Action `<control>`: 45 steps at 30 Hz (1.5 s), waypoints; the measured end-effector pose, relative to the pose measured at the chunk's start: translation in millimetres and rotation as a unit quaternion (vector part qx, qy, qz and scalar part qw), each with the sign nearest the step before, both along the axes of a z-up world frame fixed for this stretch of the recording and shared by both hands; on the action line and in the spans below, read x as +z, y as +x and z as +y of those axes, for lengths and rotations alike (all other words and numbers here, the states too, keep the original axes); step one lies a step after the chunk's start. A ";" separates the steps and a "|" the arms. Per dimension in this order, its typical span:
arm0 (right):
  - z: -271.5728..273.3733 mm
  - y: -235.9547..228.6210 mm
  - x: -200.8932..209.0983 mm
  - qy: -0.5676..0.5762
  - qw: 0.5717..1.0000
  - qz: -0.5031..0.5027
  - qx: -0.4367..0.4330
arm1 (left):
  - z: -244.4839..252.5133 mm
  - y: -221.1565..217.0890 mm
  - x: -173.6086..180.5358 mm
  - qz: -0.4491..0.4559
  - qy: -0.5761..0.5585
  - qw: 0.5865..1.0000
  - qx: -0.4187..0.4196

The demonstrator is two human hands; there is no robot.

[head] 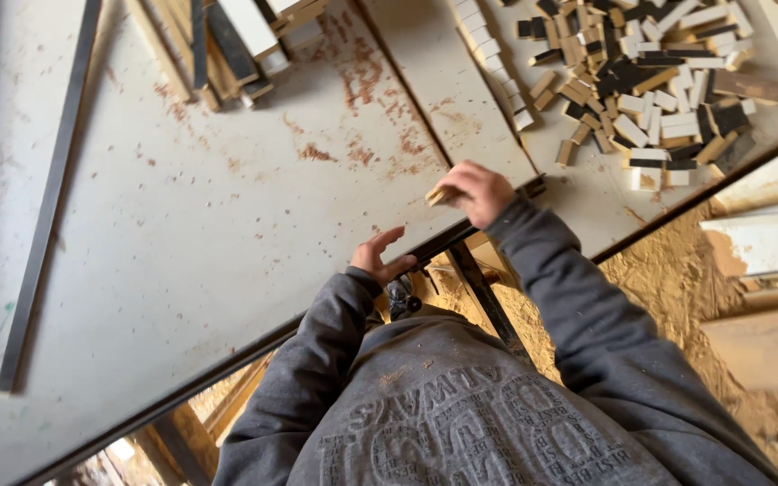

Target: Organize and stack various wood pieces on a workbench.

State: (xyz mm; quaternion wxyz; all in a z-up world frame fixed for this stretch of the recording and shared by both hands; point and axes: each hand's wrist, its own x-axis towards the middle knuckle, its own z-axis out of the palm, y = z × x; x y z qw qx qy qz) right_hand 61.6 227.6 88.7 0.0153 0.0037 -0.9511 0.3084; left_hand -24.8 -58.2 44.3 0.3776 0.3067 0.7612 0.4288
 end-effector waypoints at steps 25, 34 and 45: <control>-181.9 14.8 -27.8 0.048 0.998 0.029 0.041 | -134.4 -88.7 -76.1 -0.054 0.085 0.900 0.423; -199.9 -8.2 -31.8 0.083 0.991 -0.056 -0.091 | -110.4 -317.7 -167.4 0.088 -0.039 0.896 0.433; -218.5 -17.8 -30.3 0.141 0.963 -0.126 -0.191 | -61.4 -409.1 -114.9 0.114 0.032 0.924 0.365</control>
